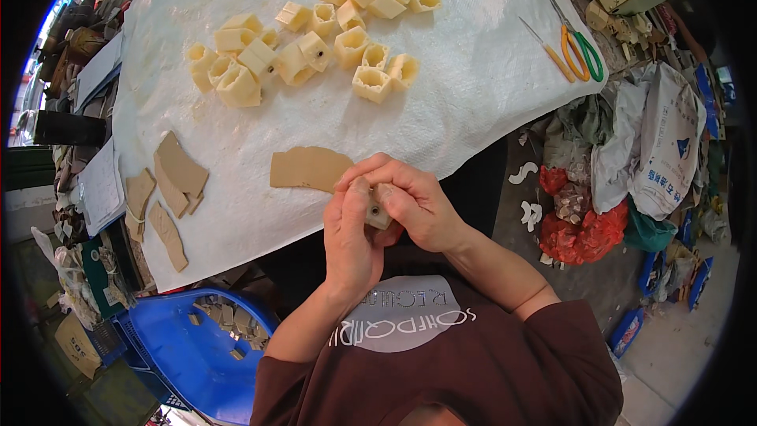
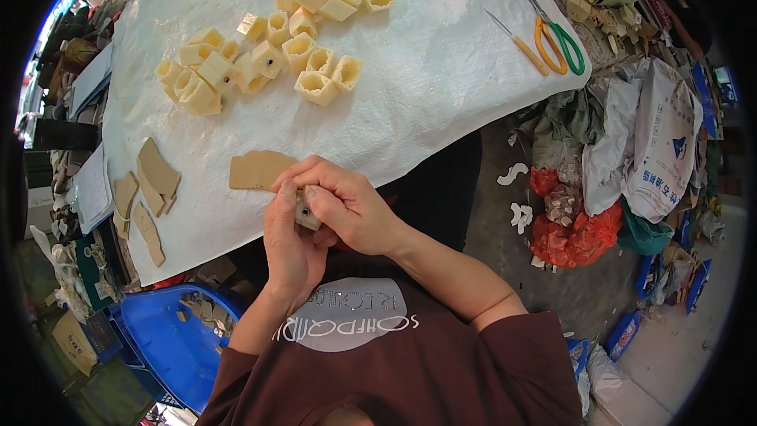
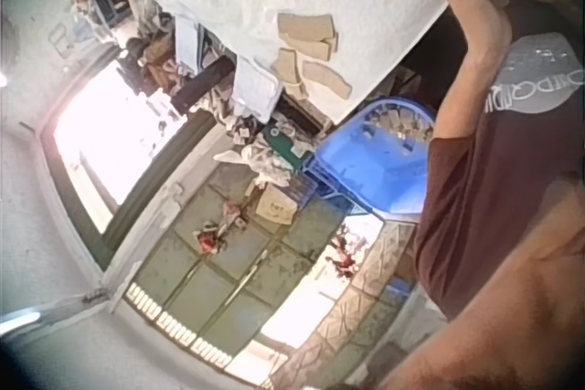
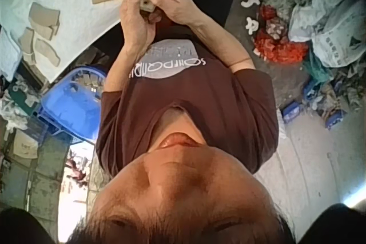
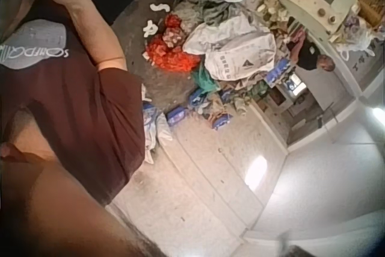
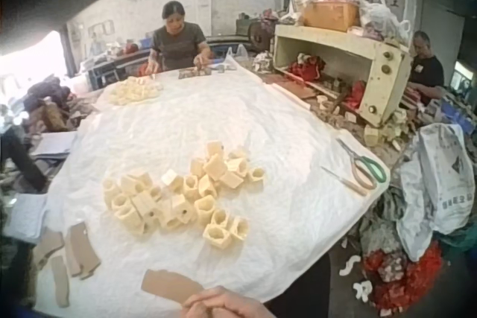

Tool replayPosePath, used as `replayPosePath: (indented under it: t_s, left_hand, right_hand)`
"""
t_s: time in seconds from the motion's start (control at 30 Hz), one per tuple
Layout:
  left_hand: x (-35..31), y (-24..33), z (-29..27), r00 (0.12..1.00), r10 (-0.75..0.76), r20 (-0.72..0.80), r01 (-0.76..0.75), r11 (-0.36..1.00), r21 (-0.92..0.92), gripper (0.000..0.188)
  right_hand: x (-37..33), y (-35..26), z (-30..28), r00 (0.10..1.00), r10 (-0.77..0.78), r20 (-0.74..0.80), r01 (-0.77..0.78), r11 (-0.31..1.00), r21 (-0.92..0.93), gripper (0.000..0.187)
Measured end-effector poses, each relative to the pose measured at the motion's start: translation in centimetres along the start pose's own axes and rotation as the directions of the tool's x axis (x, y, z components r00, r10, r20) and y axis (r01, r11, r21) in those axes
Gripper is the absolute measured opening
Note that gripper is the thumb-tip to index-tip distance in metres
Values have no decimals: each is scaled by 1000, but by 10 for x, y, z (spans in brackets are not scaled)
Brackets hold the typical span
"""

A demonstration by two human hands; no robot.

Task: The person repeatedly picks up small hollow plastic pieces from a white surface and rubs their edges with a sanding pad. They rotate each piece to smooth multiple sides, occasionally using scissors to trim edges, and place the finished pieces back on the table.

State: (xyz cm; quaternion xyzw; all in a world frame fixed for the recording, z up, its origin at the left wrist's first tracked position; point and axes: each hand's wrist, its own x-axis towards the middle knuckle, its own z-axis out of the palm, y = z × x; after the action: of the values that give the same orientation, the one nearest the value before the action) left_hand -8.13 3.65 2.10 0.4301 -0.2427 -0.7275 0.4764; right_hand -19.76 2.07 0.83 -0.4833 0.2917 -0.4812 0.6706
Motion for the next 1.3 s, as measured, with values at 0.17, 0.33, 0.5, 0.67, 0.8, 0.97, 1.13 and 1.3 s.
replayPosePath:
  t_s: [0.17, 0.33, 0.5, 0.67, 0.8, 0.97, 1.13, 1.3]
  left_hand:
    - [-1, 12, -6, 989, -133, 68, 146, 957, -251, 46]
    - [-11, 25, -38, 997, -26, 72, 41, 977, -208, 36]
    - [-48, 30, -107, 866, 405, -294, -344, 908, 239, 38]
    - [-104, 16, -193, 475, 796, -376, -207, 516, 831, 34]
    - [-148, -12, -258, 376, 853, -362, 391, 208, 896, 29]
    - [-179, -37, -286, 359, 793, -492, 711, 110, 695, 29]
    - [-160, -12, -277, 313, 798, -515, 812, 56, 580, 27]
    - [-123, 23, -239, 309, 943, -124, 455, -32, 890, 20]
  right_hand:
    - [6, 7, -2, 995, 100, 24, -103, 960, 260, 26]
    - [14, -1, -1, 986, -154, -70, 128, 949, -287, 24]
    - [31, 0, 1, 927, -346, 141, 336, 608, -719, 25]
    - [46, 7, 20, 891, -349, 289, 414, 368, -833, 30]
    - [56, 20, 28, 906, -313, 285, 364, 230, -902, 26]
    - [59, 13, 18, 884, -167, 437, 457, 108, -883, 19]
    - [61, 4, 2, 903, -111, 415, 430, 202, -880, 18]
    - [57, 6, 7, 890, -191, 414, 450, 221, -865, 18]
